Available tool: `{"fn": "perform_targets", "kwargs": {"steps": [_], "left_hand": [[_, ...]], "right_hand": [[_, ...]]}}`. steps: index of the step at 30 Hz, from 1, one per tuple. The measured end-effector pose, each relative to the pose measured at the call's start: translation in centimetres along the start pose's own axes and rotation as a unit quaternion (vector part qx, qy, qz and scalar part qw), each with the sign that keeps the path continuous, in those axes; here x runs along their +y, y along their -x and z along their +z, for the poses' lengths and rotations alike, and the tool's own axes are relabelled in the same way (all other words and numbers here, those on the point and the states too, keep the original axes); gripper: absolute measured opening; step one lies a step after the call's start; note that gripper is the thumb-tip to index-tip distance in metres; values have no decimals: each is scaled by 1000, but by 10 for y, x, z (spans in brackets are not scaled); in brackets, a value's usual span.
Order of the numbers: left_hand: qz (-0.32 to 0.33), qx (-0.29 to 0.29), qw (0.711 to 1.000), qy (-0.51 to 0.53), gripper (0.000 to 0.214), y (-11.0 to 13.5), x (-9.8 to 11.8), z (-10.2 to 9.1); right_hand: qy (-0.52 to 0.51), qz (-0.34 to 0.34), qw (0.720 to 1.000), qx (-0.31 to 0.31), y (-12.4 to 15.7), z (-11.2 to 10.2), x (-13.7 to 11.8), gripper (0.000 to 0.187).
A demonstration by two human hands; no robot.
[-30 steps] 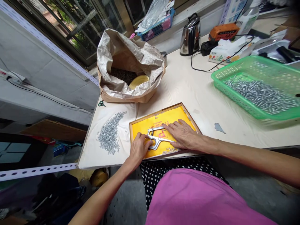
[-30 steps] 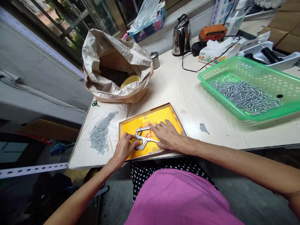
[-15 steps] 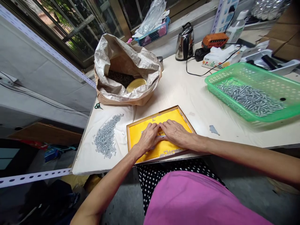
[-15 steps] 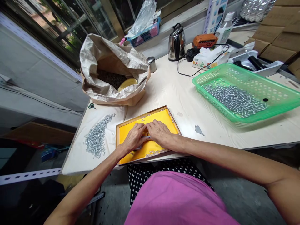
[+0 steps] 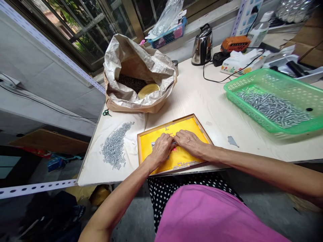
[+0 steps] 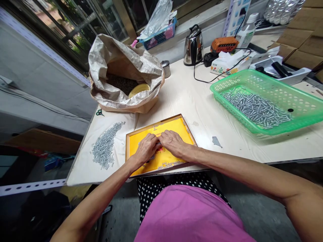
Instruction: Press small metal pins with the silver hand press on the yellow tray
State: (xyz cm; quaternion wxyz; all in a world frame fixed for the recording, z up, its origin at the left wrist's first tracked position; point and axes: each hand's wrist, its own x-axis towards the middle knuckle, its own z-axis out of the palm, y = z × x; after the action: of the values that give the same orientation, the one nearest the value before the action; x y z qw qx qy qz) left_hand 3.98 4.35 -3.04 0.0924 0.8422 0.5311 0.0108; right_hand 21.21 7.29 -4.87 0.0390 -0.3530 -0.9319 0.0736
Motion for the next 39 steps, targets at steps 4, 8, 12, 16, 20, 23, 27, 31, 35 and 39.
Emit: {"fn": "perform_targets", "kwargs": {"steps": [4,8,12,16,20,23,27,31,35,39], "left_hand": [[-2,1,1000,-1,15,1,-1,-1],[1,46,999,28,33,-1,-14,-7],[-7,39,994,104,42,-8,-35,-16],[-97,73,981,149,28,-2,-46,-29],[-256,172,933,187,23,25,-44,-36],[-378,153,867,286,23,52,-40,-30],[-460,57,775,430,19,77,-32,-11],[-457,60,717,523,24,78,-17,2],[-378,67,664,642,35,59,13,5],[-302,106,700,639,36,47,11,0]], "right_hand": [[-12,-16,999,31,-1,5,5,14],[-11,-28,995,95,-1,8,10,35],[23,-35,992,123,1,12,8,36],[40,-67,996,49,-2,15,0,20],[18,-73,996,47,-3,14,-1,23],[-17,-81,994,77,4,13,3,24],[-42,-93,986,132,19,7,11,27],[-35,-67,971,226,29,-5,19,27],[-23,-37,956,290,34,-17,29,22],[-20,-25,945,325,42,-24,36,16]]}}
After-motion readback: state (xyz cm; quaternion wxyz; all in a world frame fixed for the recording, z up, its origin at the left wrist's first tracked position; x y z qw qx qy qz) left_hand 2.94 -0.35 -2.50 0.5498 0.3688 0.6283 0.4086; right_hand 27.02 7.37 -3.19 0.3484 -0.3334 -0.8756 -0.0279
